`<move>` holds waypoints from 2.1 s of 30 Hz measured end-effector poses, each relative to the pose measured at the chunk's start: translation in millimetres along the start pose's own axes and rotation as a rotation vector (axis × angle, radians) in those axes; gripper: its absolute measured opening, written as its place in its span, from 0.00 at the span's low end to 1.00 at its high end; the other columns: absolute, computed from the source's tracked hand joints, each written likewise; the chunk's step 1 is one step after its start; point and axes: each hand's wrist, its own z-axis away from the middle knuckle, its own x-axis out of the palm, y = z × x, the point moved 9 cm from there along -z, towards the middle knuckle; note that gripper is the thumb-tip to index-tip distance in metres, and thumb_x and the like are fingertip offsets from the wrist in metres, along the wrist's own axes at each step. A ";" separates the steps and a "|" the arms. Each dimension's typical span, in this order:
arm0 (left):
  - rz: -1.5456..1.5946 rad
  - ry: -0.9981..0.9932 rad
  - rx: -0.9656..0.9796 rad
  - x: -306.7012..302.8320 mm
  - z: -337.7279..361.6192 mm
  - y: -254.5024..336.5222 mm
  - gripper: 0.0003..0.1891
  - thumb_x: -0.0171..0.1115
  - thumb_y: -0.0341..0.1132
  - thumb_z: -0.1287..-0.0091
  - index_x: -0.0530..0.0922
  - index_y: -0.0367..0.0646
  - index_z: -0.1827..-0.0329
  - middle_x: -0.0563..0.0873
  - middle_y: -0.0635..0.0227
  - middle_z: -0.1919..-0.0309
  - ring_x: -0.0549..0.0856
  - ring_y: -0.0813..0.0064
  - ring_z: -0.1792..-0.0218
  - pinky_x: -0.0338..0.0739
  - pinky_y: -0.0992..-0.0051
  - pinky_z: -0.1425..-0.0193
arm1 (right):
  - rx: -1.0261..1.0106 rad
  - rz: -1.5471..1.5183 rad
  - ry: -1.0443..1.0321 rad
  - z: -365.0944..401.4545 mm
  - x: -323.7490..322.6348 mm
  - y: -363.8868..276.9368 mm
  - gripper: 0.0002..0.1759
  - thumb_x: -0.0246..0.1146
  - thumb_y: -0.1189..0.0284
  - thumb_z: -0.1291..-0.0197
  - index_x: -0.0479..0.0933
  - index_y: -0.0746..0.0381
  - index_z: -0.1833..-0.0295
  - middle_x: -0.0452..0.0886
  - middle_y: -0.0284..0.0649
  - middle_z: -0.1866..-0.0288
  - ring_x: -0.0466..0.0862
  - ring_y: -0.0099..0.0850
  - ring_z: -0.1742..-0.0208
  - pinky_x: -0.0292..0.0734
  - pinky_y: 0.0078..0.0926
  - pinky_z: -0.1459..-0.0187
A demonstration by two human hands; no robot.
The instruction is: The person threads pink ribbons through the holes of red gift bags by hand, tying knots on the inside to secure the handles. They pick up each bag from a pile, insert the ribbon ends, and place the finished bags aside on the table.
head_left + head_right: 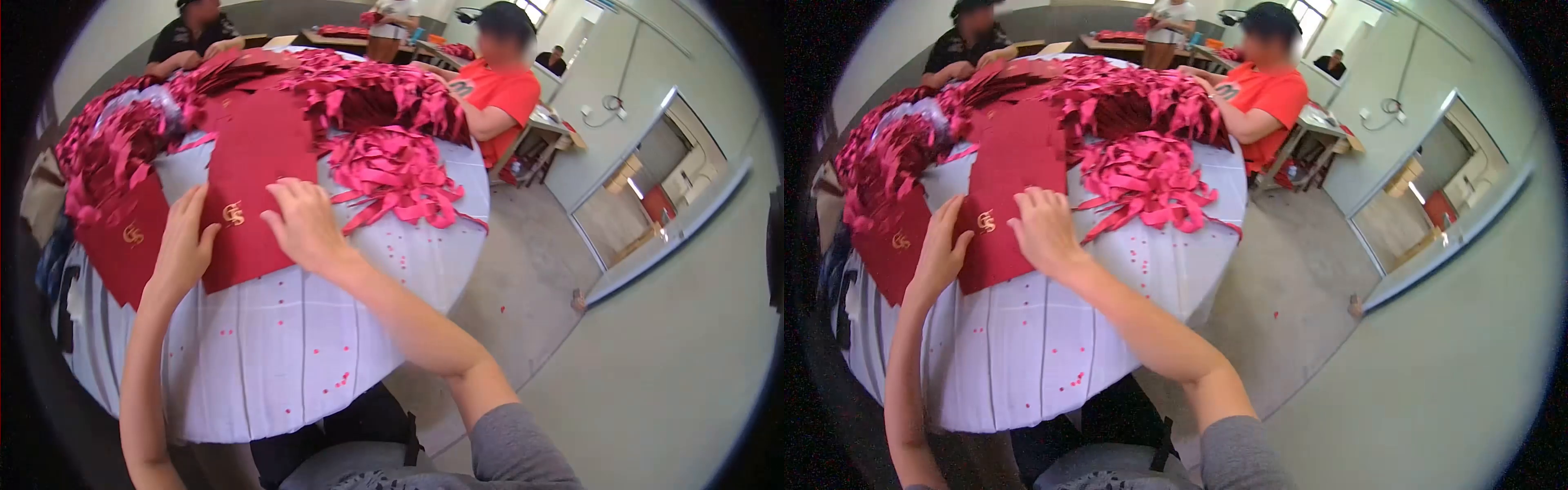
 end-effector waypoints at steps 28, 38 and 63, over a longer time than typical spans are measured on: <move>-0.293 0.329 0.242 -92.7 41.2 118.6 0.15 0.63 0.19 0.54 0.75 0.40 0.61 0.76 0.62 0.63 0.74 0.60 0.57 0.67 0.64 0.48 | -0.212 -0.470 0.235 -11.5 -63.4 -49.8 0.04 0.64 0.79 0.49 0.75 0.64 0.68 0.69 0.42 0.62 0.70 0.37 0.59 0.68 0.30 0.60; 0.049 0.027 0.094 -90.5 23.1 72.0 0.09 0.64 0.22 0.49 0.77 0.35 0.64 0.80 0.61 0.70 0.79 0.67 0.68 0.72 0.74 0.60 | -0.280 -0.449 0.215 -8.8 -69.5 -56.0 0.03 0.62 0.80 0.47 0.73 0.65 0.69 0.72 0.43 0.62 0.72 0.37 0.59 0.67 0.29 0.57; 0.380 0.333 -0.004 -71.3 31.8 33.9 0.06 0.59 0.22 0.41 0.74 0.32 0.62 0.77 0.61 0.71 0.77 0.72 0.70 0.72 0.77 0.64 | 0.218 -0.302 -0.334 28.9 -64.4 59.2 0.06 0.64 0.82 0.46 0.77 0.66 0.62 0.83 0.37 0.55 0.81 0.26 0.53 0.76 0.22 0.56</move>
